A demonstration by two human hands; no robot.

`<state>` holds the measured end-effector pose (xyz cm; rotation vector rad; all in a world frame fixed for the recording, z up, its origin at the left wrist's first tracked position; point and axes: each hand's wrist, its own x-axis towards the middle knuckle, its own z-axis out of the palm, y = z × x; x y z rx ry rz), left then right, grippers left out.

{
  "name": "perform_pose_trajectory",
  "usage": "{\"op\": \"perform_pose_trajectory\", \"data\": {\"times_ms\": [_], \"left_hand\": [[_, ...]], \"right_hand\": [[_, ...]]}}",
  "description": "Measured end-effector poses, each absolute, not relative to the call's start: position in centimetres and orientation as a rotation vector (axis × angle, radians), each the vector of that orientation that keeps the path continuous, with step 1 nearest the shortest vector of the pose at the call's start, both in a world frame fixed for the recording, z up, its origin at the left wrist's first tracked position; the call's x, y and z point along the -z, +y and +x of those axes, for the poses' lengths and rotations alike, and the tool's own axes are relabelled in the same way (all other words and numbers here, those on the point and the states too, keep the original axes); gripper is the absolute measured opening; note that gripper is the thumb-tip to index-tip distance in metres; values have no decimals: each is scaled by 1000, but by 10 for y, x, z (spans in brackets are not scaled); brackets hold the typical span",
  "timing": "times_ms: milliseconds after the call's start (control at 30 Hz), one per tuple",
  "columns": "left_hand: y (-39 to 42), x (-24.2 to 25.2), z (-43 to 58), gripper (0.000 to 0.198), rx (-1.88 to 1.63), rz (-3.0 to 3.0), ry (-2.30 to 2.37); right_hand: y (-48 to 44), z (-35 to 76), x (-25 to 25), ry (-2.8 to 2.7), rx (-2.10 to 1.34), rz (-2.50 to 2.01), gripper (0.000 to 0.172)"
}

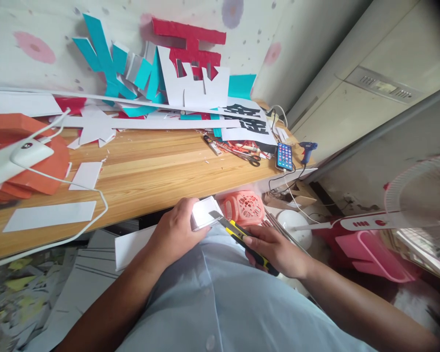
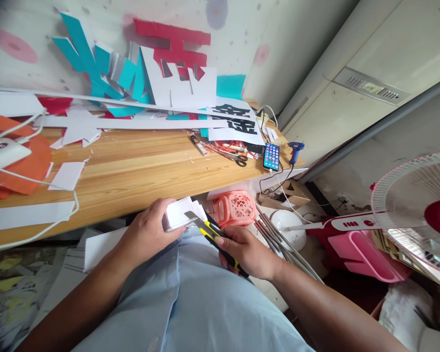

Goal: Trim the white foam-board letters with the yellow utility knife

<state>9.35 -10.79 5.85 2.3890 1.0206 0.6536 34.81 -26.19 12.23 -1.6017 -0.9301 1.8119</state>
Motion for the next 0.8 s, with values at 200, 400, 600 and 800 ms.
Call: {"op": "perform_pose_trajectory", "data": {"times_ms": [200, 400, 600, 800], "left_hand": [[-106, -61, 92, 63, -662, 2384, 1070], [-105, -61, 91, 63, -650, 2384, 1075], [-105, -61, 94, 61, -631, 2390, 1096], [-104, -66, 92, 63, -649, 2370, 1107]], "right_hand": [[-262, 345, -116, -929, -1787, -1568, 57], [-263, 343, -118, -957, -1767, -1591, 59], [-257, 334, -118, -1028, -1741, -1568, 63], [-261, 336, -112, -918, -1797, -1531, 58]]}}
